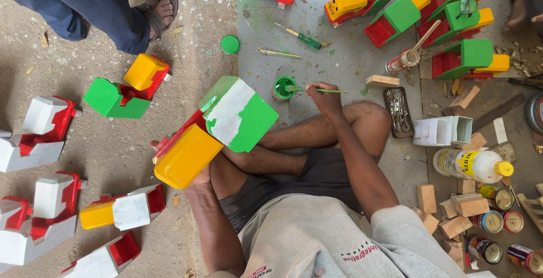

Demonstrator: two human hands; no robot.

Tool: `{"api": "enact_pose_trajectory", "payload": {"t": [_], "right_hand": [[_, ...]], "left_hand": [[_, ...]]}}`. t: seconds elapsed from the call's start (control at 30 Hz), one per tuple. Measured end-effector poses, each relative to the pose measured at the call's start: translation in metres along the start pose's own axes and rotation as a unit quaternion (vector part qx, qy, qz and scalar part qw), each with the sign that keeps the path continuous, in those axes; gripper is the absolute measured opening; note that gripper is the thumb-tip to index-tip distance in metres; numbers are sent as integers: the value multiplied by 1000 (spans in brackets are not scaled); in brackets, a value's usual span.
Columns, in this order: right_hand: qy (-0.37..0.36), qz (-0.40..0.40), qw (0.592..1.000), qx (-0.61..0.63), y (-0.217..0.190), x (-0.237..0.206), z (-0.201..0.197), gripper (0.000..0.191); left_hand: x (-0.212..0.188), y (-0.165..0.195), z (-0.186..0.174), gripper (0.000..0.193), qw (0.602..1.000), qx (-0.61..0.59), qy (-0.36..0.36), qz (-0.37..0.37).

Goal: The person paints a multi-colored wooden part green using a brush, repeatedly dipping the brush into a paint can and applying paint to different faces of the part. The person rotates the part to reach all sides and continues painting until the clip ends.

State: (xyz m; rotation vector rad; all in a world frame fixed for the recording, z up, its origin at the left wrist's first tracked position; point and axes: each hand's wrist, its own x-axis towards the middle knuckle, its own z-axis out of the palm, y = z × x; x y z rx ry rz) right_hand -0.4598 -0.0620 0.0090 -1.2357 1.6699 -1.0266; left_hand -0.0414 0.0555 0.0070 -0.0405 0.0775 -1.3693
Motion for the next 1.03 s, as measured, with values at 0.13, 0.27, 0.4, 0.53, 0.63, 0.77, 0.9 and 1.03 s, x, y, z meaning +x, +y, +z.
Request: {"api": "enact_pose_trajectory", "payload": {"t": [0.13, 0.27, 0.4, 0.53, 0.63, 0.77, 0.9, 1.03], "right_hand": [[10, -2, 1000, 7, -4, -10, -14, 26], [25, -45, 998, -29, -8, -17, -26, 25], [30, -48, 998, -16, -12, -25, -36, 24], [31, -45, 998, 7, -13, -26, -34, 24], [13, -37, 999, 23, -10, -23, -30, 23], [34, -27, 999, 25, -7, -25, -33, 20], [48, 0, 995, 92, -4, -32, -43, 20], [53, 27, 983, 175, -7, -34, -50, 21]], "left_hand": [[2, -1, 1, 47, 1000, 5, 14, -17], [2, -3, 2, 45, 1000, 11, 4, -16], [1, -1, 1, 46, 1000, 7, 26, -16], [2, -2, -2, 46, 999, 7, 38, 15], [2, -2, -1, 44, 999, 26, 42, -1], [3, -1, 2, 45, 999, 28, 32, -24], [2, 0, -4, 45, 999, 11, 47, -12], [4, 3, -12, 45, 999, -13, -13, -43]]}}
